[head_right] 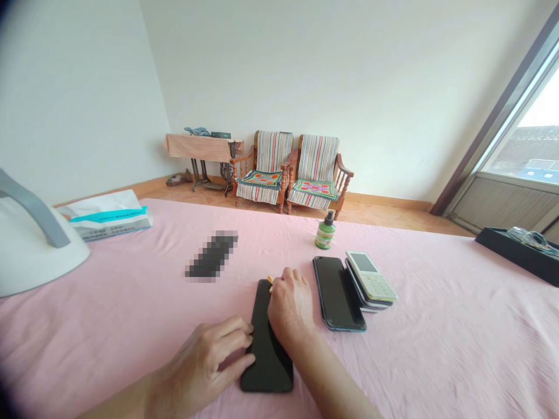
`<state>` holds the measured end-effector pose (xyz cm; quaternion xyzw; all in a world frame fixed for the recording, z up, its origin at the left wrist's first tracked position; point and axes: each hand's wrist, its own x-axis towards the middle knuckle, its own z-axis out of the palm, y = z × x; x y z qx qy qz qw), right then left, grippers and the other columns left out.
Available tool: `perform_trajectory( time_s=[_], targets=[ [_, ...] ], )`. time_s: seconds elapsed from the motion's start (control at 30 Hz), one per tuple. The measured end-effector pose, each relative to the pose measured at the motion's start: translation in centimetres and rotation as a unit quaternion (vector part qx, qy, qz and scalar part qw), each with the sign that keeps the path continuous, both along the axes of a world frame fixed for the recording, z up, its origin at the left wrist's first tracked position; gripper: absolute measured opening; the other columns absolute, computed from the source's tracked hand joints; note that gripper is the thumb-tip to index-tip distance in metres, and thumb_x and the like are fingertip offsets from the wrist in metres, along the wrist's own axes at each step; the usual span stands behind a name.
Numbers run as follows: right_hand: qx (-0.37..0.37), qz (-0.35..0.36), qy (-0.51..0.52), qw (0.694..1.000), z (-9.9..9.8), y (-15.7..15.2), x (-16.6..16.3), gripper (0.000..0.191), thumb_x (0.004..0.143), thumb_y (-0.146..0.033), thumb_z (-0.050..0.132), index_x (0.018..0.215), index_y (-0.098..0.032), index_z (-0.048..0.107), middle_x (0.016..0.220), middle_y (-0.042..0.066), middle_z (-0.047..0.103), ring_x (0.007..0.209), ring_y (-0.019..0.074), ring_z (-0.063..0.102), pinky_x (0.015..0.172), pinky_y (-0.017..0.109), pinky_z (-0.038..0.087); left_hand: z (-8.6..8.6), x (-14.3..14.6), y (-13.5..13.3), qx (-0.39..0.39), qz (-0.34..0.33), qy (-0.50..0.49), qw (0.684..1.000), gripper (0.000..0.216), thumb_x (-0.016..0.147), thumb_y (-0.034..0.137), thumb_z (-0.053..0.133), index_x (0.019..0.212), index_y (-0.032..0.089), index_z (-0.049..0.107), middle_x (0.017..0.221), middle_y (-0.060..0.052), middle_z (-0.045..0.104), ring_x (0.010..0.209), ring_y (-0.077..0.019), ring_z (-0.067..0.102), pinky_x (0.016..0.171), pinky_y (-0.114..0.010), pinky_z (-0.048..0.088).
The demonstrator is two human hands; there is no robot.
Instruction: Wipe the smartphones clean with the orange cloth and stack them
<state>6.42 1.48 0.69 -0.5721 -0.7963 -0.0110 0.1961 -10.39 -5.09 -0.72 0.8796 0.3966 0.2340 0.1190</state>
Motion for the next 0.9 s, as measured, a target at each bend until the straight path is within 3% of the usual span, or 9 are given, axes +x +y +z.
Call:
perform_trajectory(
  time_s=[0.27,0.53,0.77,0.9],
  targets=[
    [-0.005,0.083,0.009,0.997,-0.7,0.0,-1.2,0.029,0.085,-0.002,0.046,0.086,-0.022,0.066,0.093,0.003,0.059,0.086,0.0155,0.051,0.072,0.023,0.038,0.0,0.1,0.0,0.002,0.01,0.007,1.0,0.007,0.084,0.013,0.061,0.078,0.016,0.059,0.082,-0.002,0.059,0.072,-0.0159,0.06,0.063,-0.024,0.046],
    [0.008,0.01,0.014,1.0,-0.5,0.2,0.5,0.028,0.086,-0.003,0.043,0.077,-0.013,0.067,0.083,0.012,0.058,0.08,0.0218,0.05,0.071,0.032,0.038,0.1,0.1,0.1,0.006,0.001,0.0,1.0,0.003,0.085,0.014,0.061,0.086,0.017,0.061,0.086,-0.003,0.061,0.074,-0.016,0.062,0.065,-0.024,0.047],
    [-0.004,0.101,0.022,0.995,-0.5,-0.3,-0.5,0.029,0.083,-0.001,0.047,0.087,-0.022,0.067,0.091,0.004,0.06,0.086,0.0169,0.051,0.074,0.025,0.039,0.2,0.2,0.0,-0.005,0.007,0.011,1.0,0.004,0.085,0.013,0.061,0.082,0.016,0.061,0.082,-0.002,0.06,0.073,-0.0165,0.062,0.065,-0.025,0.047],
    [-0.006,0.018,0.004,1.0,-0.2,-0.1,0.2,0.026,0.083,-0.003,0.048,0.08,-0.017,0.069,0.085,0.008,0.06,0.082,0.0203,0.052,0.072,0.03,0.038,0.3,0.1,-0.1,-0.003,0.001,0.006,1.0,0.003,0.086,0.014,0.06,0.083,0.016,0.061,0.084,-0.003,0.06,0.074,-0.016,0.062,0.065,-0.024,0.047]
  ],
)
